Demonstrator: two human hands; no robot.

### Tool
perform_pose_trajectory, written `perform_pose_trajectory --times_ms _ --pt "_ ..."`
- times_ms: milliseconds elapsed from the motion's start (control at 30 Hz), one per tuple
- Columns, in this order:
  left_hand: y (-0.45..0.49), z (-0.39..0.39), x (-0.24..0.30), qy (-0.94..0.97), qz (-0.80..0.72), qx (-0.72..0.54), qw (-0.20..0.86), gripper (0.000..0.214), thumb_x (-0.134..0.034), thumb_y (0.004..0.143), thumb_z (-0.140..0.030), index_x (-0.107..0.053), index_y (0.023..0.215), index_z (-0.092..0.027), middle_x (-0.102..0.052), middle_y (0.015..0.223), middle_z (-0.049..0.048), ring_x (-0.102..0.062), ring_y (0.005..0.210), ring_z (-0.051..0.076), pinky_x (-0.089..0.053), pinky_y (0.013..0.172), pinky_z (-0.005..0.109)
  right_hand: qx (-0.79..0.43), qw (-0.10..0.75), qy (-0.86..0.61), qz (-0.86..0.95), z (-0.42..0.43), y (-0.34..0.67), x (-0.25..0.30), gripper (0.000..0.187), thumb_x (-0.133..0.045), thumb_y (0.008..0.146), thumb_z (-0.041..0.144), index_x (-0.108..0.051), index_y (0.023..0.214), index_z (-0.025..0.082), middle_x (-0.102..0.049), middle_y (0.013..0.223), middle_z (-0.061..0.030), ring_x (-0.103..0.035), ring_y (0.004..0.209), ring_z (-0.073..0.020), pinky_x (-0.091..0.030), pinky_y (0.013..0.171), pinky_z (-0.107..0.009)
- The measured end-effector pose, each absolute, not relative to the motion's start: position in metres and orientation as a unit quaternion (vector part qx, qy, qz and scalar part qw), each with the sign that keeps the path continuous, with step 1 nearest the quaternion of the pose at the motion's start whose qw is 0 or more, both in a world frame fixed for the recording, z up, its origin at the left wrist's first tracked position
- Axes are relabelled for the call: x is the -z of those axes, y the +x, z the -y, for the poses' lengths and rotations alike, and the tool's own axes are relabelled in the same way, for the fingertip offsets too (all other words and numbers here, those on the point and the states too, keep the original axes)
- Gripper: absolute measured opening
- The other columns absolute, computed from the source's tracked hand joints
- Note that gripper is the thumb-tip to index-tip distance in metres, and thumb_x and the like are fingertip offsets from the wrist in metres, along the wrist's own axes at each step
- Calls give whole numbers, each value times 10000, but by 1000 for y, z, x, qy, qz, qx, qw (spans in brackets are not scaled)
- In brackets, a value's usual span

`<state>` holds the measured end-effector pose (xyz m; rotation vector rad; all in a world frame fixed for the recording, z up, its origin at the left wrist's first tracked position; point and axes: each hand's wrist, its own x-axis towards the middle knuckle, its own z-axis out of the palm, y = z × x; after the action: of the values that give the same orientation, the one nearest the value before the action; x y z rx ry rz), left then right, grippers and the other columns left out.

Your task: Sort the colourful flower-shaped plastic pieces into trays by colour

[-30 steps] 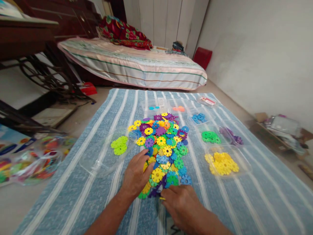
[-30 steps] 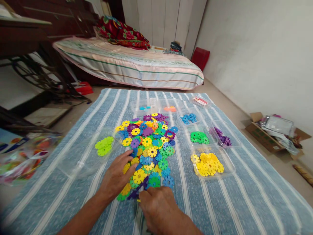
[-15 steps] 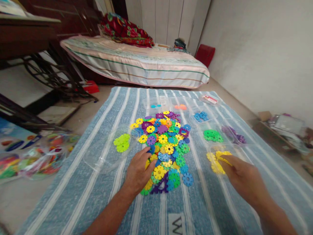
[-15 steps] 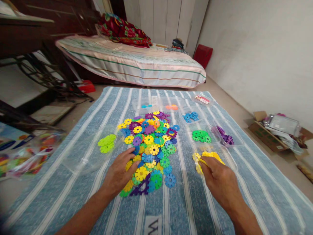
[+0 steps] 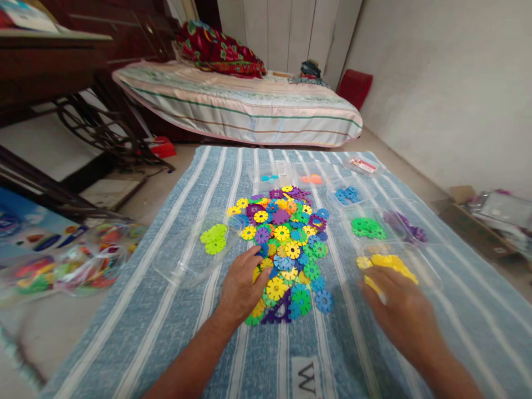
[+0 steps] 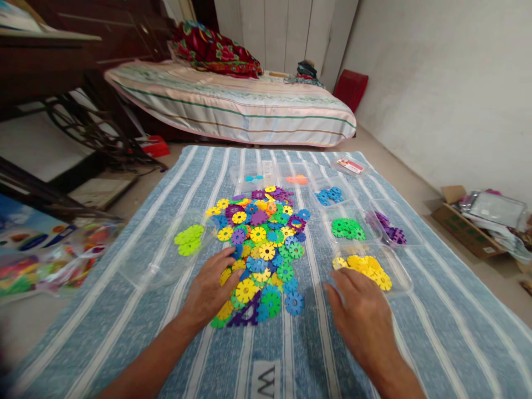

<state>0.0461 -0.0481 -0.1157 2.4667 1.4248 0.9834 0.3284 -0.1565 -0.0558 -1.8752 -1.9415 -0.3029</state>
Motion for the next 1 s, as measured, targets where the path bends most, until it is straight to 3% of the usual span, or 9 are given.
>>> perform_pose_trajectory --times_ms 167,233,367,533,800,1000 --pt "46 49 114 816 -472 -326 67 146 -502 836 -290 -560 882 -164 -594 1163 137 -557 1078 243 -476 913 426 17 280 -592 755 146 243 69 148 -499 863 238 -640 860 194 -643 927 -78 -587 882 -197 -473 813 -359" --pt "46 49 114 819 -466 -328 60 144 -500 838 -282 -561 888 -161 -597 1157 140 -559 1075 242 -480 908 421 0 279 -587 760 136 218 72 127 -548 830 250 -640 889 186 -630 1010 -96 -555 982 -233 -452 857 -404" --pt "45 49 115 820 -462 -332 52 139 -499 838 -273 -564 902 -167 -602 1145 132 -559 1078 238 -483 906 416 -37 231 -605 761 118 194 79 287 -647 750 299 -629 984 135 -542 1215 -166 -421 1187 -321 -374 948 -504" --pt "45 49 118 820 -462 -336 47 130 -498 837 -269 -566 886 -169 -602 1141 133 -565 1064 235 -486 904 419 -58 257 -604 752 114 191 88 195 -618 751 200 -632 935 138 -536 1211 -162 -369 1234 -304 -341 986 -502" --pt "42 45 122 822 -453 -345 35 145 -504 841 -286 -562 900 -167 -601 1145 134 -563 1074 238 -484 907 412 -133 370 -577 715 117 204 86 97 -620 712 111 -624 719 207 -624 1007 -48 -480 1130 -209 -365 1001 -403" --pt "41 45 120 816 -461 -346 50 165 -505 835 -321 -573 888 -181 -608 1150 117 -570 1065 243 -485 906 419 -103 415 -608 669 110 245 69 110 -559 793 209 -641 720 220 -644 1000 -65 -533 1076 -203 -417 957 -417"
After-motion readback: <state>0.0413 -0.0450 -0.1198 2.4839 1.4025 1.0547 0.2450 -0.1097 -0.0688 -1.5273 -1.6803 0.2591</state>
